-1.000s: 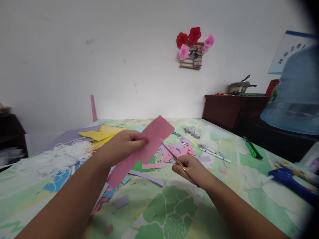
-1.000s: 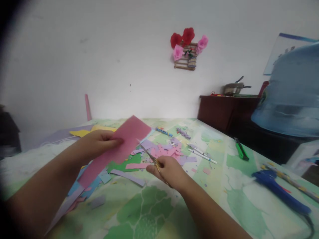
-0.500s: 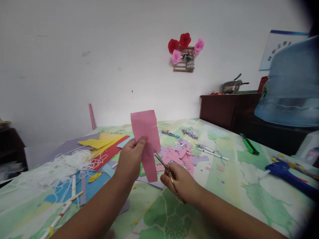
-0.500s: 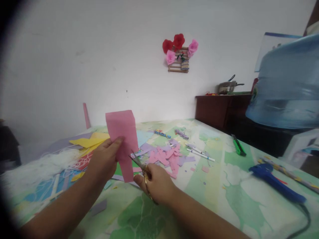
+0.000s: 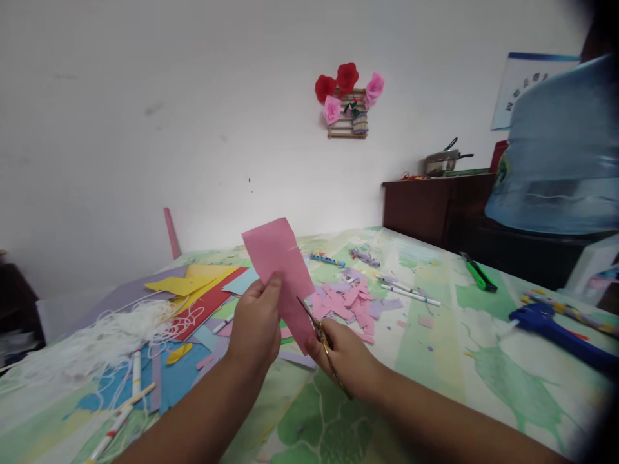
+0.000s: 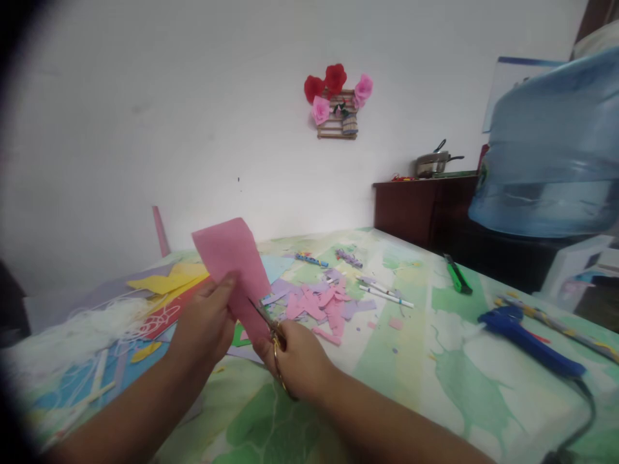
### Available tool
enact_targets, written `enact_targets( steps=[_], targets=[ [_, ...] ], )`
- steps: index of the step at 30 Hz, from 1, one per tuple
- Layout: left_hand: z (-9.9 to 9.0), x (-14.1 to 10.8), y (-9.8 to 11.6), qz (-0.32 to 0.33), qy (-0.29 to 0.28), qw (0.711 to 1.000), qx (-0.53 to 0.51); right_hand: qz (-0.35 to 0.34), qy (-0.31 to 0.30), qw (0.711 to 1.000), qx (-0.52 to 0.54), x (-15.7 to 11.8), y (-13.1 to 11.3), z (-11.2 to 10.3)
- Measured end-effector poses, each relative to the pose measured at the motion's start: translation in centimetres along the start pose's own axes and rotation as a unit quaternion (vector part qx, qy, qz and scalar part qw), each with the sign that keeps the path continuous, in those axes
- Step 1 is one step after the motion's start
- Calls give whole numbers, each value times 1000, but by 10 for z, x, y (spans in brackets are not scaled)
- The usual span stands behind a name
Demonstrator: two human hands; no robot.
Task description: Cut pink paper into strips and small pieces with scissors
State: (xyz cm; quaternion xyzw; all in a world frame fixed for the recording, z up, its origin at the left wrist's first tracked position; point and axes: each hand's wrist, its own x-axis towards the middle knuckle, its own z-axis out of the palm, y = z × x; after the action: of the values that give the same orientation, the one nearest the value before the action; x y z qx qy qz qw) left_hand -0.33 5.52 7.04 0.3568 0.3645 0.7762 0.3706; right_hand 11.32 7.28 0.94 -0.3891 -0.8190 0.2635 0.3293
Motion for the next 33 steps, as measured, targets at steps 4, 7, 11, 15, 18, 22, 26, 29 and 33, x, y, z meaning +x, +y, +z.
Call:
enact_targets(
  steps=[4, 7, 11, 15, 18, 22, 26, 29, 33],
  targets=[
    [0, -5, -7, -35, -19, 998, 57, 5, 8, 1000, 3, 1, 0, -1],
    [0, -8, -12, -49, -37, 994, 93, 10, 9, 1000, 16, 1, 0, -1],
    [0, -10, -15, -48, -54, 987, 145, 16, 11, 1000, 20, 2, 1, 0],
    [-2, -11, -15, -34, -55, 974, 218, 29, 16, 999, 14, 3, 3, 0],
    [-6, -12, -17, -24, -59, 967, 246, 33, 26, 999, 7, 4, 4, -1],
    [-10, -13, -20, -24, -81, 965, 248, 34, 19, 999, -1, 3, 4, -4],
    [-9, -15, -16, -18, -54, 958, 279, 32, 0, 999, -18, 2, 6, -5],
    [-8, -16, -14, -17, -33, 939, 341, 27, 0, 999, -26, 1, 7, -4],
    [-7, -19, -15, -11, -30, 943, 331, 21, 3, 1000, -22, 1, 6, -3]
  ],
)
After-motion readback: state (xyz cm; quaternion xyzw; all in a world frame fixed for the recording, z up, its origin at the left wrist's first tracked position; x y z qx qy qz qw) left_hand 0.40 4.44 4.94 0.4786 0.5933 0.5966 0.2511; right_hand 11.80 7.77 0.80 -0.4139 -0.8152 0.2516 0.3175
